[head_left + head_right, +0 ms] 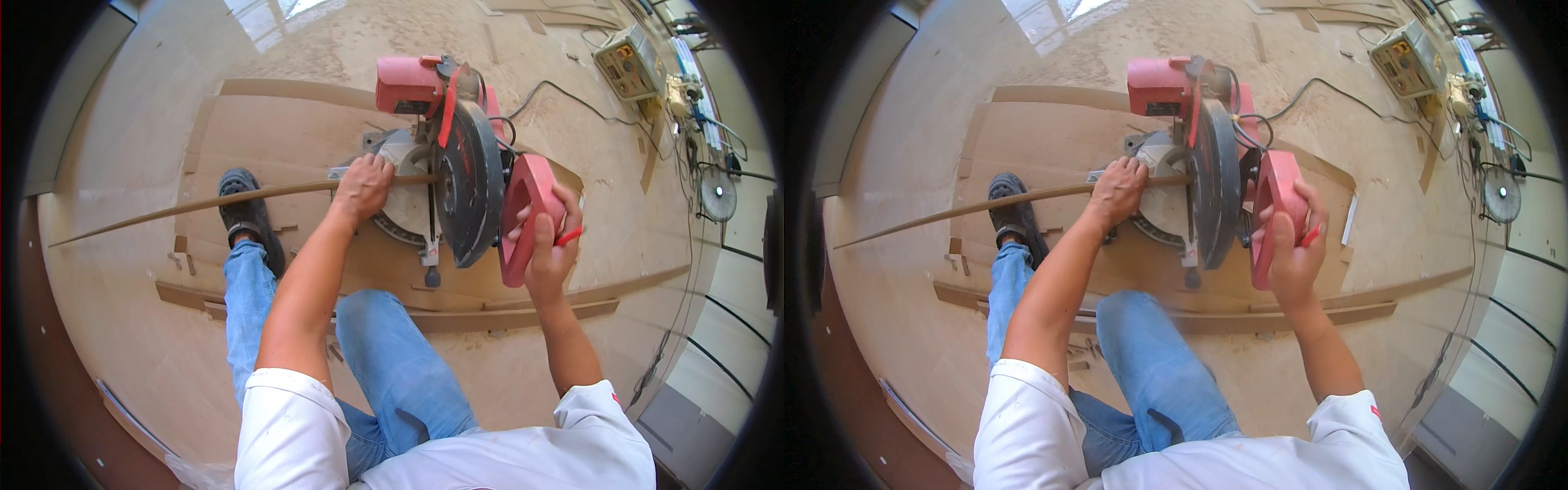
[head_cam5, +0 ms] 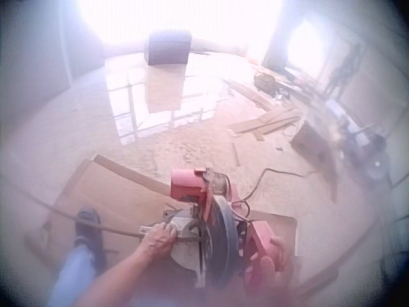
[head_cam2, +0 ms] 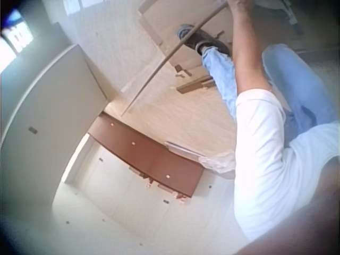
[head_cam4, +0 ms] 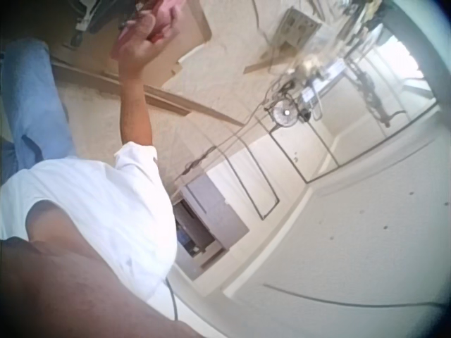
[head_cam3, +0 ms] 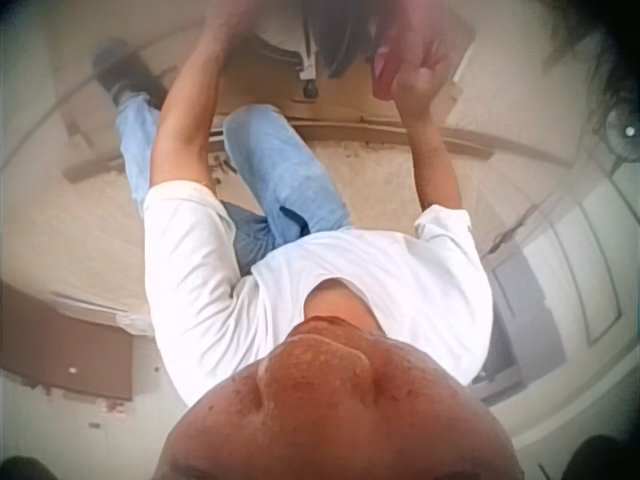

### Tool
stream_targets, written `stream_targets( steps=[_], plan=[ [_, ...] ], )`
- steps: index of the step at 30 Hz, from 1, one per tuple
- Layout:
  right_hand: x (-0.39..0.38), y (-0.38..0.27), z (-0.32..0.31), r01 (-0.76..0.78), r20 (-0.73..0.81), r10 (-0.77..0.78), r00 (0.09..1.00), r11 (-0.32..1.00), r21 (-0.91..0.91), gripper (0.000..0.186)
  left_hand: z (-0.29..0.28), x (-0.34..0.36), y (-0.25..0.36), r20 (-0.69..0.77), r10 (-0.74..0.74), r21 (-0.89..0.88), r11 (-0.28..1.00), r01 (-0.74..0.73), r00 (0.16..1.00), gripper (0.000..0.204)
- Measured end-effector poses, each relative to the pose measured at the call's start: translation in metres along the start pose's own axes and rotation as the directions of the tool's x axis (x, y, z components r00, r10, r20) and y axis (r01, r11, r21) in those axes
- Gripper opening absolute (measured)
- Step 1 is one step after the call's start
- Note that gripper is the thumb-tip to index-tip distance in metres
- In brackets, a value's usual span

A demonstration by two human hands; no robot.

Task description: The person measures a length of floor trim against a wall, carries it to a miter saw, and performs several angled cuts. They then return to the wall to check the fit of the cut pieces against the baseboard area.

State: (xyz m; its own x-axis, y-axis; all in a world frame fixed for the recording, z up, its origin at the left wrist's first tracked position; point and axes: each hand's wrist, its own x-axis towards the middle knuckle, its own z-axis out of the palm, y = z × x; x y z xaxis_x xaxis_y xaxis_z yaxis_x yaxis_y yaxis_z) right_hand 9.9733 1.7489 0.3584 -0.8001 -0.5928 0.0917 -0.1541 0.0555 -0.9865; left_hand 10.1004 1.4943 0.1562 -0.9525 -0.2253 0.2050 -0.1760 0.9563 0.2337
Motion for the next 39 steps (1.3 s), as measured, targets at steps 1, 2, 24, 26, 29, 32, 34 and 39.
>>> stream_targets(
  steps=[1, 2, 24, 26, 29, 32, 34, 39],
  plan=[
    [-0.008, 0.011, -0.005, 0.029, 0.039, -0.028, 0.999, 1.0, -0.01, 0.044, 0.0, -0.001, -0.001, -0.011, 0.001, -0.006, 1.0, -0.001, 1.0, 0.008],
    [-0.016, 0.02, -0.007, 0.027, 0.039, -0.027, 0.999, 1.0, -0.008, 0.044, -0.001, -0.002, 0.0, -0.024, 0.007, -0.016, 1.0, -0.007, 1.0, 0.008],
    [0.202, -0.069, 0.023, -0.055, 0.167, 0.111, 0.98, 0.949, -0.309, 0.037, -0.01, -0.003, 0.003, 0.005, -0.015, -0.035, 0.999, 0.015, 1.0, 0.013],
    [0.244, -0.06, 0.022, -0.046, 0.175, 0.118, 0.978, 0.929, -0.368, 0.042, -0.012, -0.004, 0.0, 0.016, -0.032, -0.104, 0.994, 0.033, 0.999, 0.023],
    [0.26, -0.059, 0.025, 0.147, 0.267, 0.003, 0.964, 0.83, -0.538, 0.043, -0.02, -0.007, -0.008, 0.07, -0.042, -0.039, 0.998, 0.044, 0.997, 0.033],
    [0.256, -0.067, 0.029, 0.183, 0.181, -0.078, 0.98, 0.707, -0.683, 0.04, -0.037, -0.024, -0.016, 0.131, -0.087, -0.049, 0.994, 0.094, 0.988, 0.037],
    [0.254, -0.063, 0.027, 0.146, 0.197, -0.014, 0.98, 0.723, -0.675, 0.05, -0.055, -0.036, -0.013, 0.18, -0.117, -0.042, 0.991, 0.126, 0.977, 0.04],
    [0.27, -0.053, 0.028, 0.118, 0.256, 0.09, 0.963, 0.71, -0.694, 0.048, -0.108, -0.053, -0.003, 0.372, -0.214, -0.014, 0.972, 0.236, 0.903, 0.049]
  ],
)
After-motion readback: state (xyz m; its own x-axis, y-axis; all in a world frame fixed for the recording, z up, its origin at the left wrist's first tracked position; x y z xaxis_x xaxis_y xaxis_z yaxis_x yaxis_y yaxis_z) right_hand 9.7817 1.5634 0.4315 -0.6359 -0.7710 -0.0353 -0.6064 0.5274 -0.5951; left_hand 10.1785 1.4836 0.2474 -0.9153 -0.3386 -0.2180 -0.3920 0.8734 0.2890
